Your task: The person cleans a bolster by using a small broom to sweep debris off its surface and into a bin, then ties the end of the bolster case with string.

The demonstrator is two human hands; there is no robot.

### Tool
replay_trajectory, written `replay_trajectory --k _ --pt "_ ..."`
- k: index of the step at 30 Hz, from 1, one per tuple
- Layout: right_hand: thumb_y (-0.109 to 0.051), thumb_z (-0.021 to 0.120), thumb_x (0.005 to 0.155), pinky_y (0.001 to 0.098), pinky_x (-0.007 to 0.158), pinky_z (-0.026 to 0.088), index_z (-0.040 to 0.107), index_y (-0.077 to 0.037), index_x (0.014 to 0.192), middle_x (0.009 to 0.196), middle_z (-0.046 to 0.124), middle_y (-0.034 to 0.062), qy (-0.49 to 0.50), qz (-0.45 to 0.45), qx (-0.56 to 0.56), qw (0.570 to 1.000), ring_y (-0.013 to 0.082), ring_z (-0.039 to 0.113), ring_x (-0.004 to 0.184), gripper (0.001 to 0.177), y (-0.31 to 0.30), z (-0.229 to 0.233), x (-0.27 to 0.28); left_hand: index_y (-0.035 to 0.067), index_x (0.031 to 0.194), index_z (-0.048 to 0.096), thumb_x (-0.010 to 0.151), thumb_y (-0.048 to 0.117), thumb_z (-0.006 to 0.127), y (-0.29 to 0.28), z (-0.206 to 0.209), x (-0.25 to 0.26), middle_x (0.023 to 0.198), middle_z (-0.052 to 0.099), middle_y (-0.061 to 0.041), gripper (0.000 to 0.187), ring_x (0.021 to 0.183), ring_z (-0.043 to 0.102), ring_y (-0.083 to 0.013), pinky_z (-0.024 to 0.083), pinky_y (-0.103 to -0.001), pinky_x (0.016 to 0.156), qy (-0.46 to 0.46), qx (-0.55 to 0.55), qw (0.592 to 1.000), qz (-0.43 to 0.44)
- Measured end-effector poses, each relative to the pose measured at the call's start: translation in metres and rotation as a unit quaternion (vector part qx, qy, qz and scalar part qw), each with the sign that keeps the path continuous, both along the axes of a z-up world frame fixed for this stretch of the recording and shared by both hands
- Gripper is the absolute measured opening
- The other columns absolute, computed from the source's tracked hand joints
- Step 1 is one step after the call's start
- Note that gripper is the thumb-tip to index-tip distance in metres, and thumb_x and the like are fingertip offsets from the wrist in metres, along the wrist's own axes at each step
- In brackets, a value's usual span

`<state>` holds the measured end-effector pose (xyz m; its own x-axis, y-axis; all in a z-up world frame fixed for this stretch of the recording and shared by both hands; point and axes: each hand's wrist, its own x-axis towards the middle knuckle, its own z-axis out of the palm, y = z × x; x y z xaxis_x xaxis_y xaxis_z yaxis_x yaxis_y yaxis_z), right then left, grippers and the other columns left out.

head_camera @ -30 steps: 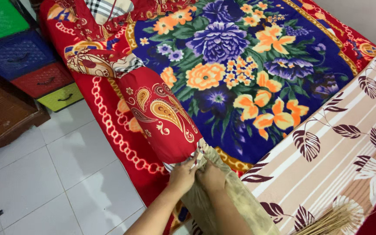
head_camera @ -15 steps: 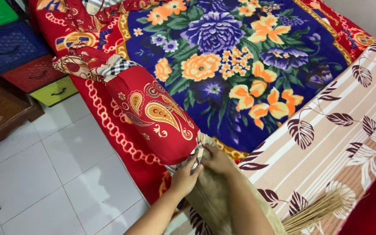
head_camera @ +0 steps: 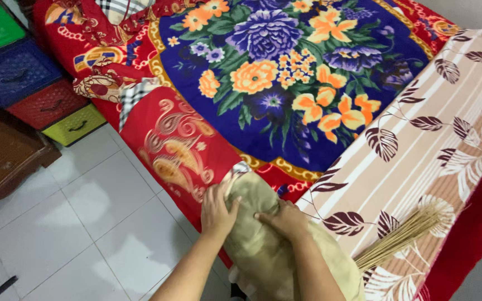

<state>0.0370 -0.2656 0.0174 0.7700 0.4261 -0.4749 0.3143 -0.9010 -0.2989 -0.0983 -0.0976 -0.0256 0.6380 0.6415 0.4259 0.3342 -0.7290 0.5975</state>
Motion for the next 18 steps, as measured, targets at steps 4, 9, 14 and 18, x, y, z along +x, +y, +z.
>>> replay_trajectory --k 4,9,14,18 --pt "-0.079 0.074 0.060 0.0472 0.106 0.045 0.065 -0.021 0.133 0.130 0.067 0.0145 -0.072 -0.015 -0.006 0.997 0.0343 0.059 0.126 0.093 -0.015 0.005 -0.005 0.004 0.121 0.066 0.089 0.034 0.070 0.035 -0.018 0.009 0.116 0.063 -0.020 0.044 0.108 0.060 -0.0404 0.049 -0.050 0.091 0.105 -0.021 0.993 -0.040" --pt "-0.075 0.076 0.064 0.0428 0.097 0.053 0.065 -0.012 0.129 0.113 0.076 0.0181 0.050 -0.094 0.120 0.987 0.0331 0.073 0.108 0.091 -0.029 -0.019 0.000 0.008 0.104 0.070 0.096 0.026 0.063 0.043 -0.039 0.014 0.106 0.071 -0.015 0.021 0.103 0.066 -0.0374 0.053 -0.048 0.088 0.143 -0.060 0.988 0.003" --pt "-0.073 0.064 0.078 0.0436 0.095 0.053 0.074 -0.019 0.120 0.105 0.078 0.0161 0.028 -0.080 0.065 0.994 0.0324 0.073 0.104 0.069 -0.024 -0.024 -0.015 0.010 0.104 0.076 0.093 0.032 0.070 0.044 -0.010 0.019 0.102 0.077 -0.011 0.025 0.095 0.072 -0.0276 0.054 -0.039 0.085 0.164 -0.361 0.917 0.047" --pt "-0.069 0.059 0.085 0.0460 0.091 0.053 0.074 -0.020 0.120 0.101 0.076 0.0203 -0.034 -0.153 0.107 0.982 0.0371 0.071 0.102 0.062 -0.014 -0.014 -0.025 0.005 0.109 0.076 0.093 0.021 0.071 0.020 0.012 0.047 0.096 0.077 -0.004 0.023 0.085 0.066 -0.0135 0.052 -0.030 0.078 -0.020 -0.543 0.838 -0.060"
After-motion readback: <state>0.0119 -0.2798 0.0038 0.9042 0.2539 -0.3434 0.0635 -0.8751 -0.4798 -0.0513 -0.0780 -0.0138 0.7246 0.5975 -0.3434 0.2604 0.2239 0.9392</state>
